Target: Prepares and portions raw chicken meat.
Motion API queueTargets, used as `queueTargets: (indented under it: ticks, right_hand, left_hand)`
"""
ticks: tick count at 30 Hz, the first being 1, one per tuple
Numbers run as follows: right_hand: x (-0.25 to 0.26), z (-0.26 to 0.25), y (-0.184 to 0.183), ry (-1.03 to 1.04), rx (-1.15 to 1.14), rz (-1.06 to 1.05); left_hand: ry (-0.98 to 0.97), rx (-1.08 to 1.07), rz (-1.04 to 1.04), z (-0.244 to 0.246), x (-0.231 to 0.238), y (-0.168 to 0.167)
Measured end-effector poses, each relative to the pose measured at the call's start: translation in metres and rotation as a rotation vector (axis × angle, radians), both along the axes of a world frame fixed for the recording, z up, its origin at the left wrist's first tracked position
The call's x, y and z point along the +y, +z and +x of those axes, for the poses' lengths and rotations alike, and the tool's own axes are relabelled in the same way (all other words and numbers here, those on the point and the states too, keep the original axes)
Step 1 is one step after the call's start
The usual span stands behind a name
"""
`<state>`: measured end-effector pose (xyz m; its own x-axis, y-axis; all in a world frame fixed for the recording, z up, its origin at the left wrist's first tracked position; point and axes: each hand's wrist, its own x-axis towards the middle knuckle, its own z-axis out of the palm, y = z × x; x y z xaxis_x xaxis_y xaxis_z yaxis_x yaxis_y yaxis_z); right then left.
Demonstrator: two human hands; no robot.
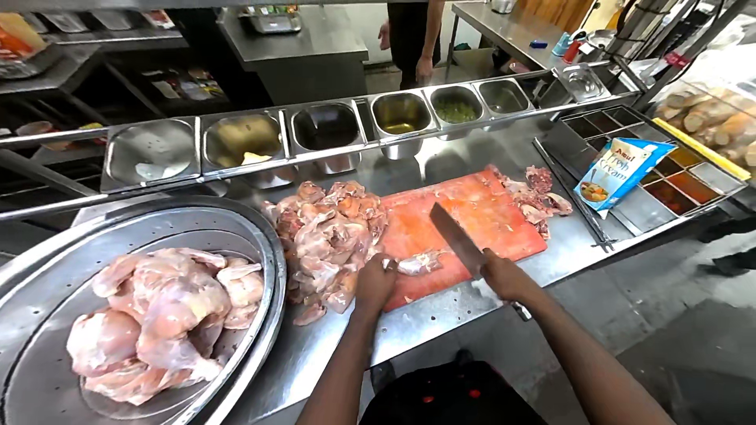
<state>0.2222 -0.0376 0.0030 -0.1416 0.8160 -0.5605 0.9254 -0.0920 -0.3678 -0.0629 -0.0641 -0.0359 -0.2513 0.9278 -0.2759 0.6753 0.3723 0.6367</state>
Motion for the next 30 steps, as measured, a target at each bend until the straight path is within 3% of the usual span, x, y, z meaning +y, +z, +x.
queueTargets:
  ticks: [6, 9, 11, 15, 19, 22, 26, 30]
  right_hand:
    - [0.025, 0.027, -0.012, -0.211, -0.086, 0.121]
    - [0.012, 0.021, -0.009, -0.17, -0.042, 0.163]
    - [-0.001, 0.012, -0.004, -0.118, 0.006, 0.205]
    - [-0.024, -0.019, 0.007, 0.041, 0.027, 0.289]
    - [-0.027, -0.04, 0.017, 0.184, -0.094, 0.096]
    - [-0.012, -0.02, 0.013, 0.149, -0.116, 0.018]
    - [0.009, 0.008, 0.008, 0.051, -0.125, 0.029]
    - [-0.007, -0.01, 0.016, 0.074, -0.145, 0.163]
  left_hand:
    - [-0.016, 0.065, 0.023, -0.003, -0.007, -0.001]
    - [-0.062, 0.312, 0.009, 0.002, -0.011, 0.011]
    - [-0.072, 0.411, 0.121, 0.005, -0.015, 0.012]
    - [-0.242, 0.373, 0.484, 0.013, -0.01, -0.016]
    - [-0.278, 0.397, 0.503, 0.022, -0.011, -0.037]
    - [-0.296, 0.392, 0.569, 0.019, -0.012, -0.048]
    - [-0.324, 0.353, 0.582, 0.018, -0.01, -0.051]
    - [-0.335, 0.279, 0.563, 0.016, -0.005, -0.051]
